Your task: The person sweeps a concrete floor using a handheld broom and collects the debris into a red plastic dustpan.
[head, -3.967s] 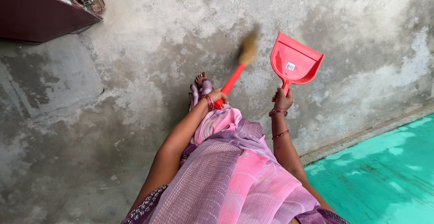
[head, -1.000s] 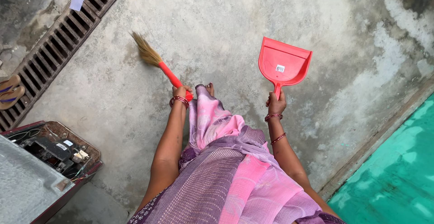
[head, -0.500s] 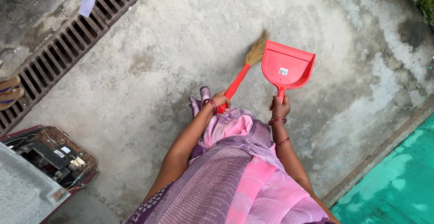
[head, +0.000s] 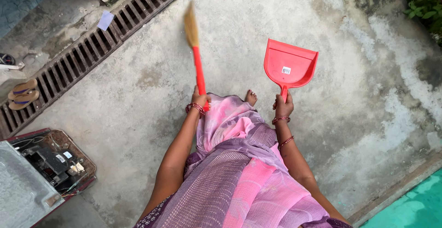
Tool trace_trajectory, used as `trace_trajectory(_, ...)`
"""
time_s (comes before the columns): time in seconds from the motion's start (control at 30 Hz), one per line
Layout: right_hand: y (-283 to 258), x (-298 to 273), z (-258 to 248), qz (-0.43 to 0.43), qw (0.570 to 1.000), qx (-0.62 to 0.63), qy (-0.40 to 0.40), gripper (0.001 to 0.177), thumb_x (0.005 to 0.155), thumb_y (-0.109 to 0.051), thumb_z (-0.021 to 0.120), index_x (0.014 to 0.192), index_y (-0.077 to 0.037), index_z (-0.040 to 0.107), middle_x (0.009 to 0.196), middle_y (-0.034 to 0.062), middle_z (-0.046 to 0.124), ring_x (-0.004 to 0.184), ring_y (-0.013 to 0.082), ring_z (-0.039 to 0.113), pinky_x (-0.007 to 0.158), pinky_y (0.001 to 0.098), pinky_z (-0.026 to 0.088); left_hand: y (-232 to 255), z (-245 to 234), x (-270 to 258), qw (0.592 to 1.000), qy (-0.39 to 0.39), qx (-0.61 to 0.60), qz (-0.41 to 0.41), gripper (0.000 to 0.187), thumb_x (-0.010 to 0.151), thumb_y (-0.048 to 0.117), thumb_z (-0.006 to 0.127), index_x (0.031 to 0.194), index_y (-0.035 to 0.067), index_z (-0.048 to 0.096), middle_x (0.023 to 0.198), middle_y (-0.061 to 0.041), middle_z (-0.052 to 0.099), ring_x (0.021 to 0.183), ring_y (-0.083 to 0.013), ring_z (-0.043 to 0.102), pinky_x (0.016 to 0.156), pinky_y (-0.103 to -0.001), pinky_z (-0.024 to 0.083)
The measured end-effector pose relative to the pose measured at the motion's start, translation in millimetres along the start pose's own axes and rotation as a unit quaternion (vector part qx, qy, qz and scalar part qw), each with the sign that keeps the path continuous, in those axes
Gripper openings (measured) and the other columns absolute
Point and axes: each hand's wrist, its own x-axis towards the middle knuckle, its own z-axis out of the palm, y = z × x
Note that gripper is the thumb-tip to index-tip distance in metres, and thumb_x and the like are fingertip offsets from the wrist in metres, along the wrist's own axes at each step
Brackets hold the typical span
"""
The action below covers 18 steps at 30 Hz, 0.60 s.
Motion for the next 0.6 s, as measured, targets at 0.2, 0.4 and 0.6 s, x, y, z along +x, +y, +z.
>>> trace_trajectory(0.2,-29,68,-21,0.026,1.0,-0.014,0.01,0.05,0.09,-0.008,0.069,0.139,-0.005,0.062,0.072,0.0017,0.062,0.049,0.0074,0.055,0.042,0.0246,0.045,18,45,65,0.998,0.004,-0.024,-0.058,0.035,0.083,-0.006,0.046,0.117,0.003,0.042,0.065,-0.013,0.063,0.044,-0.0243,0.061,0.034,-0.04,0.051)
trace_trajectory(0.4,-34,113,-56,0.055,0.997,-0.039,0.036,0.046,0.09,-0.008,0.068,0.136,-0.004,0.064,0.072,0.0018,0.063,0.049,0.0079,0.055,0.042,0.0247,0.046,-5,181,49,0.963,-0.21,0.109,-0.132,0.048,0.069,-0.012,0.059,0.114,0.004,0.05,0.062,-0.016,0.059,0.042,-0.0271,0.06,0.035,-0.041,0.051)
trace_trajectory(0.6,-52,163,-79,0.043,0.998,0.001,0.054,0.048,0.091,-0.007,0.067,0.138,-0.004,0.061,0.073,0.0013,0.062,0.049,0.0075,0.055,0.042,0.0244,0.044,46,250,29,0.916,-0.33,0.171,-0.152,0.072,0.072,-0.007,0.061,0.141,0.013,0.052,0.068,-0.014,0.063,0.042,-0.0197,0.058,0.036,-0.034,0.048)
